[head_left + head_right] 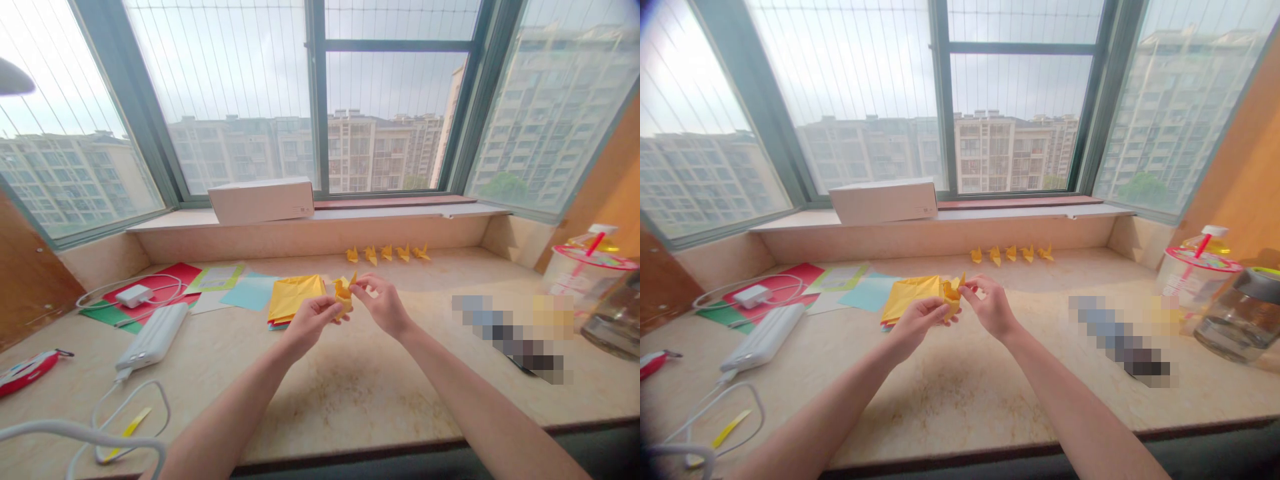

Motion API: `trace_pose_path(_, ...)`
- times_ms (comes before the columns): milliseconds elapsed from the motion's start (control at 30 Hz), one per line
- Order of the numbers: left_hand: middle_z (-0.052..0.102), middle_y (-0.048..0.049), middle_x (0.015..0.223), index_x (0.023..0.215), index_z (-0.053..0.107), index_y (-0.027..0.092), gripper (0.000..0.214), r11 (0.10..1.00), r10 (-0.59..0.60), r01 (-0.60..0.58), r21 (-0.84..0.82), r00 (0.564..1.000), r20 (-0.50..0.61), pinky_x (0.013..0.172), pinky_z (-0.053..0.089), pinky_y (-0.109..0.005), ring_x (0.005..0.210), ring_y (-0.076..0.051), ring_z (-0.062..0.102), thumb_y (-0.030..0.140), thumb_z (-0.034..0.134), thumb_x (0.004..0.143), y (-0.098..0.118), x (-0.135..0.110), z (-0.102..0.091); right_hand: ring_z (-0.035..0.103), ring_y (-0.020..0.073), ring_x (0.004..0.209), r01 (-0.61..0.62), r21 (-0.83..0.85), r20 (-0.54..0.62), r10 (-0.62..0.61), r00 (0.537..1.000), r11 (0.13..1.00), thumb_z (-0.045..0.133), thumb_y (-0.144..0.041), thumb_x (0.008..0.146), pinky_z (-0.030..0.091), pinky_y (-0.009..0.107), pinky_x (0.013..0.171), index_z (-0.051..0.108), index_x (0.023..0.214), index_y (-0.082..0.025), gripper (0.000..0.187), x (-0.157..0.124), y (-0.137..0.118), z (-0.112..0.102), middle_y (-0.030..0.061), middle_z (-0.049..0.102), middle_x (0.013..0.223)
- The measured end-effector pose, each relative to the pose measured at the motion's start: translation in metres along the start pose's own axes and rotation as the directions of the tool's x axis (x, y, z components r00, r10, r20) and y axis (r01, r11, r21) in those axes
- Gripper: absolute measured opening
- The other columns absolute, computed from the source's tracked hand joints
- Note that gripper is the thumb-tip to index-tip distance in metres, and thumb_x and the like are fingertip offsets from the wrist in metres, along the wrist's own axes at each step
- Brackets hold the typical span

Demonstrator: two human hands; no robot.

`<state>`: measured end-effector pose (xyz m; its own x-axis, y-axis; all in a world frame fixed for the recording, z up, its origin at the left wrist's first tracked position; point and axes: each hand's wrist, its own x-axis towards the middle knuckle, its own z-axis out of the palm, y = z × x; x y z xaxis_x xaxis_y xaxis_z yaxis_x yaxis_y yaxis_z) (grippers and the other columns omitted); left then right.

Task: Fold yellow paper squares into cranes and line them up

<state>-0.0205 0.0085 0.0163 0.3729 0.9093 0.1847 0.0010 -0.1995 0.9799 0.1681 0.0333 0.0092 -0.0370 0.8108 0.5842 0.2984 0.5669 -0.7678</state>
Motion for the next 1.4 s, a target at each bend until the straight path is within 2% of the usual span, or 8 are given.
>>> trace_pose_path(167,0.072,-0.0101,0.095,0.093,0.069,0.013,0.045,0.994,0.074,-0.051,0.100,0.969,-0.237,0.068,0.052,-0.029,0.073,-0.017,0.065,0.057,0.060,0.085,-0.001,0.006,-0.014,0.055,0.0176,0.065,-0.164,0.007,0.027,0.164,0.986,0.986,0.067,-0.040,0.084,0.040,0.030,0.065,0.076,0.084,-0.022,0.021,0.004,0.007,-0.004,0.0037,0.071,0.079)
trace_pose_path(267,0.072,-0.0092,0.101,0.101,0.068,0.015,0.041,0.968,0.163,-0.091,0.234,0.937,-0.309,0.067,0.052,-0.028,0.078,-0.018,0.065,0.051,0.068,0.081,-0.002,0.008,-0.018,0.057,0.0192,0.070,-0.097,-0.016,0.074,0.098,0.992,0.995,0.069,-0.037,0.083,0.041,0.031,0.069,0.077,0.081,-0.024,0.015,0.003,0.007,-0.004,0.0033,0.070,0.079)
trace_pose_path(433,0.073,-0.0052,0.085,0.089,0.074,0.019,0.026,0.912,0.232,-0.125,0.390,0.942,-0.242,0.068,0.050,-0.030,0.072,-0.019,0.065,0.043,0.067,0.083,-0.005,0.008,-0.017,0.061,0.0220,0.084,0.015,0.023,0.227,-0.020,0.974,1.000,0.065,-0.034,0.087,0.043,0.034,0.081,0.077,0.085,-0.026,0.015,-0.002,0.004,-0.002,0.0050,0.070,0.089)
trace_pose_path(733,0.071,-0.0057,0.085,0.085,0.072,0.021,0.021,0.757,0.391,-0.301,0.580,0.920,-0.034,0.078,0.047,-0.032,0.081,-0.021,0.064,0.034,0.057,0.091,-0.003,0.004,-0.019,0.055,0.0165,0.069,-0.081,-0.010,0.273,0.081,0.959,0.997,0.067,-0.036,0.085,0.040,0.030,0.067,0.075,0.090,-0.024,0.016,-0.001,-0.006,-0.005,0.0021,0.072,0.084)
trace_pose_path(933,0.073,-0.0056,0.088,0.090,0.071,0.021,0.023,0.741,0.442,-0.267,0.616,0.885,-0.148,0.076,0.049,-0.030,0.081,-0.021,0.065,0.039,0.056,0.092,-0.012,0.011,-0.031,0.058,0.0156,0.071,-0.115,-0.031,0.236,0.119,0.964,0.993,0.067,-0.038,0.084,0.044,0.030,0.069,0.072,0.093,-0.021,0.020,0.002,0.011,-0.004,0.0026,0.073,0.085)
trace_pose_path(1067,0.072,-0.0048,0.076,0.077,0.068,0.020,0.030,0.683,0.433,-0.176,0.709,0.879,-0.199,0.071,0.049,-0.030,0.073,-0.021,0.065,0.036,0.048,0.093,-0.017,0.015,-0.043,0.063,0.0176,0.078,-0.164,-0.050,0.171,0.170,0.971,0.985,0.064,-0.039,0.085,0.049,0.031,0.073,0.067,0.099,-0.018,0.026,0.013,0.031,-0.011,0.0043,0.071,0.086)
trace_pose_path(1233,0.072,-0.0045,0.075,0.073,0.065,0.019,0.032,0.594,0.399,-0.152,0.790,0.909,-0.125,0.066,0.046,-0.028,0.070,-0.020,0.065,0.034,0.046,0.093,-0.022,0.018,-0.049,0.064,0.0182,0.081,-0.151,-0.186,0.162,0.182,0.970,0.971,0.063,-0.038,0.084,0.050,0.030,0.072,0.065,0.101,-0.019,0.026,0.049,0.044,-0.053,0.0034,0.069,0.088)
trace_pose_path(1400,0.067,-0.0039,0.068,0.069,0.062,0.019,0.039,0.532,0.361,-0.162,0.831,0.931,-0.050,0.064,0.044,-0.029,0.067,-0.019,0.063,0.037,0.040,0.096,-0.023,0.016,-0.048,0.064,0.0154,0.070,-0.195,-0.366,0.168,0.271,0.948,0.910,0.064,-0.033,0.082,0.049,0.026,0.064,0.063,0.103,-0.020,0.024,0.078,0.068,-0.137,0.0013,0.070,0.084)
